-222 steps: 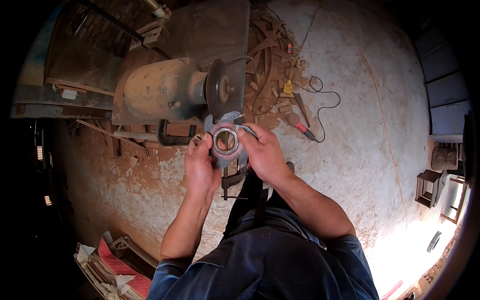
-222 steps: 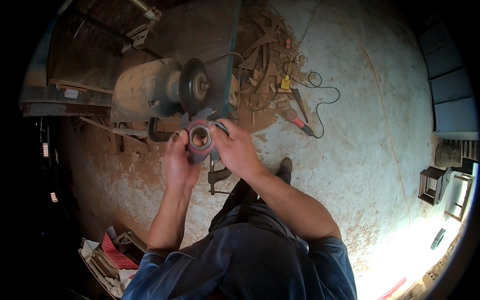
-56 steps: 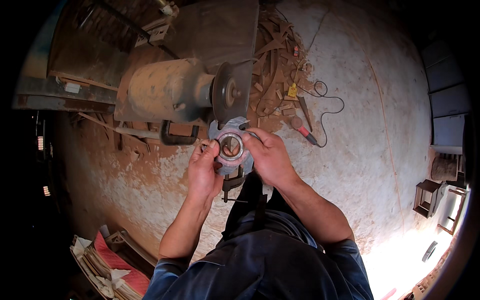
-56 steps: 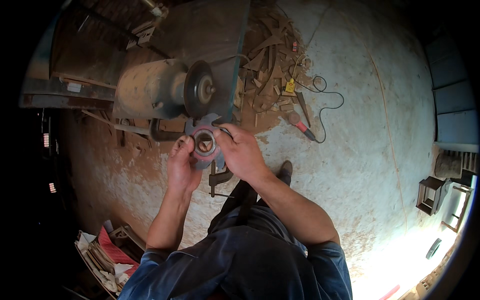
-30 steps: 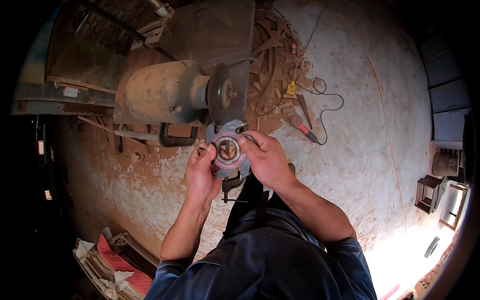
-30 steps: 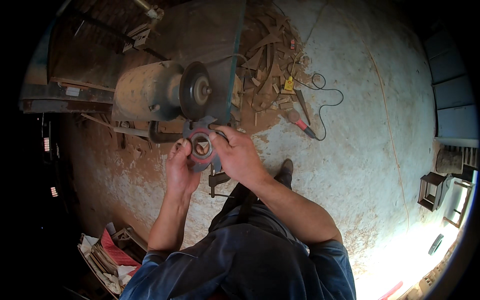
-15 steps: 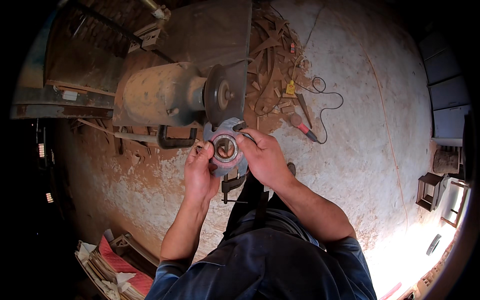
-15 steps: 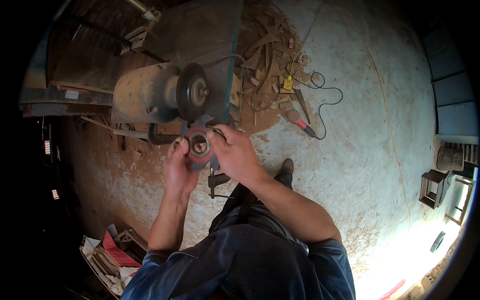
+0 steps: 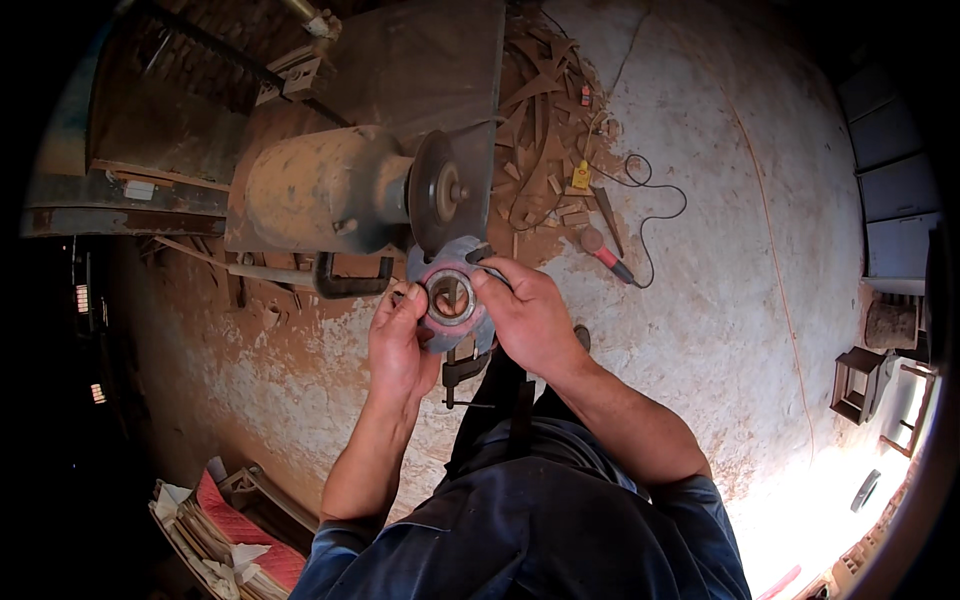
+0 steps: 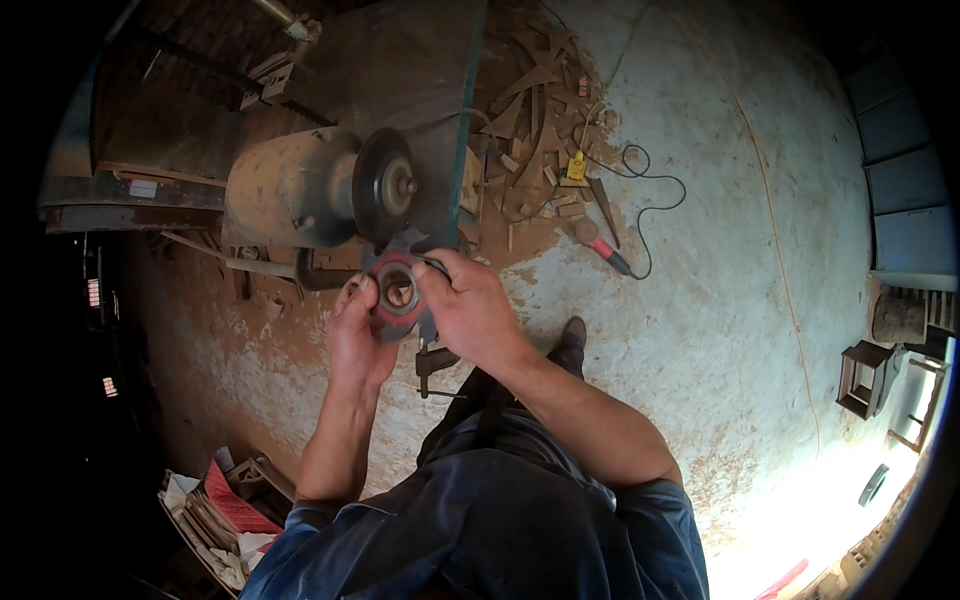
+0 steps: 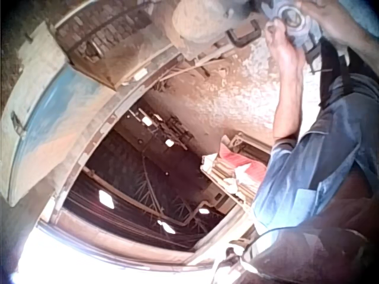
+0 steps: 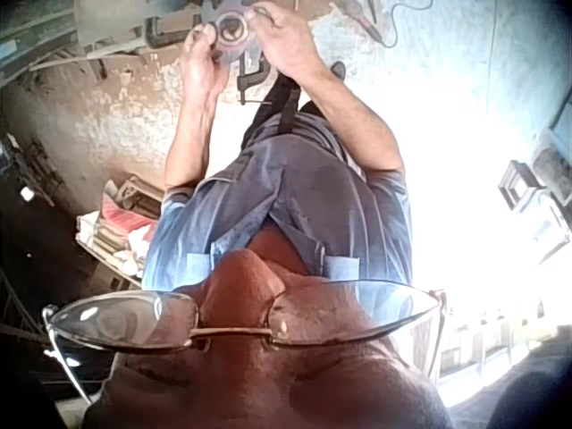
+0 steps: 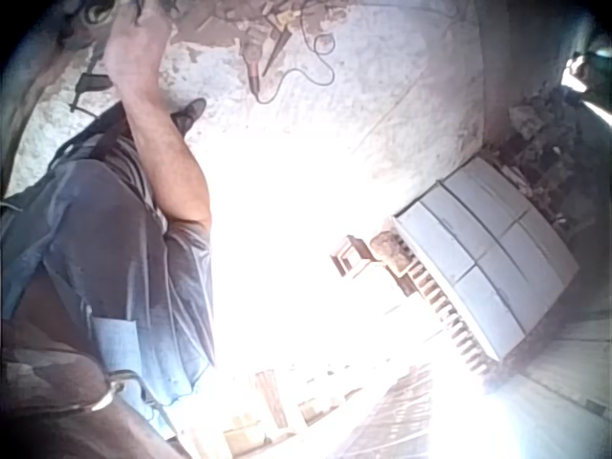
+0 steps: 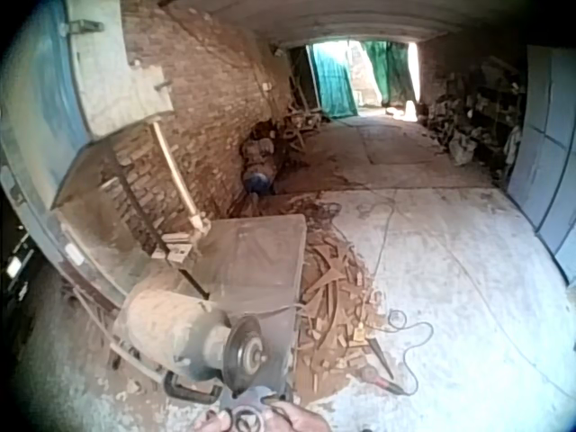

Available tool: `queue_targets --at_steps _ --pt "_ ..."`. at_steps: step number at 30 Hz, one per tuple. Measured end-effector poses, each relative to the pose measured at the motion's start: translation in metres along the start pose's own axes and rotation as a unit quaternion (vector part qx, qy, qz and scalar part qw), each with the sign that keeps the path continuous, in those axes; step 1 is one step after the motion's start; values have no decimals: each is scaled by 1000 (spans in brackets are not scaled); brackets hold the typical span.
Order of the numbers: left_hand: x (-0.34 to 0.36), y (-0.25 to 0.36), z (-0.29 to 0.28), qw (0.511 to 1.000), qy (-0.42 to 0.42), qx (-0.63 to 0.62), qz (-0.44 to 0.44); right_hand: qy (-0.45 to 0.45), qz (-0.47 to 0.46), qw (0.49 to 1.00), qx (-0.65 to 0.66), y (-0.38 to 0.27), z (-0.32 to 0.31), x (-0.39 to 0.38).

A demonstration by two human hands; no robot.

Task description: The person sharpens a circular saw blade on a stationary grinding wheel. They hold the blade with both hands and press its teeth against the spinning wheel, rotating the blade to grind each tooth individually. After finishing, the person walks across the workshop and places the blade on a workbench.

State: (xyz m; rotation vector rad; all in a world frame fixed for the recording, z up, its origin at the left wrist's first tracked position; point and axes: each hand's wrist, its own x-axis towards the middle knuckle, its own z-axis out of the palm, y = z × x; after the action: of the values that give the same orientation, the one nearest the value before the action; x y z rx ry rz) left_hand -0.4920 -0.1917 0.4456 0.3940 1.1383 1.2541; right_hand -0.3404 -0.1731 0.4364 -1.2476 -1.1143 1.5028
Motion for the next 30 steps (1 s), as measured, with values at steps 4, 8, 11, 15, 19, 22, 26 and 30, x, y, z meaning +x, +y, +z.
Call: queue_targets --at_steps 4,8,11,15,19,22,26,30 --pt "2 -3 -7 1000 -8 1 8 -4 -1 1000 1 -3 2 0" --pt "0 -5 -18 1000 -30 2 7 -6 -6 1000 18 2 2 -3" --pt "-3 -3 -11 1000 3 23 1 -7 10 1000 17 -1 1 -4" --pt "-1 -5 -15 1000 -17 11 6 -2 5 1000 15 -1 2 -3" --pt "-3 -4 -16 1000 -20 -3 -1 6 -6 1000 8 0 3 -6" --pt "-4 -2 -10 1000 10 2 -11 7 13 1000 16 -2 4 -8" --pt "-3 -4 -17 1000 3 -2 -6 -13 51 999 7 -10 1 -9" --pt "-3 -3 -15 1000 7 0 -7 -10 34 999 -7 -5 3 -9"
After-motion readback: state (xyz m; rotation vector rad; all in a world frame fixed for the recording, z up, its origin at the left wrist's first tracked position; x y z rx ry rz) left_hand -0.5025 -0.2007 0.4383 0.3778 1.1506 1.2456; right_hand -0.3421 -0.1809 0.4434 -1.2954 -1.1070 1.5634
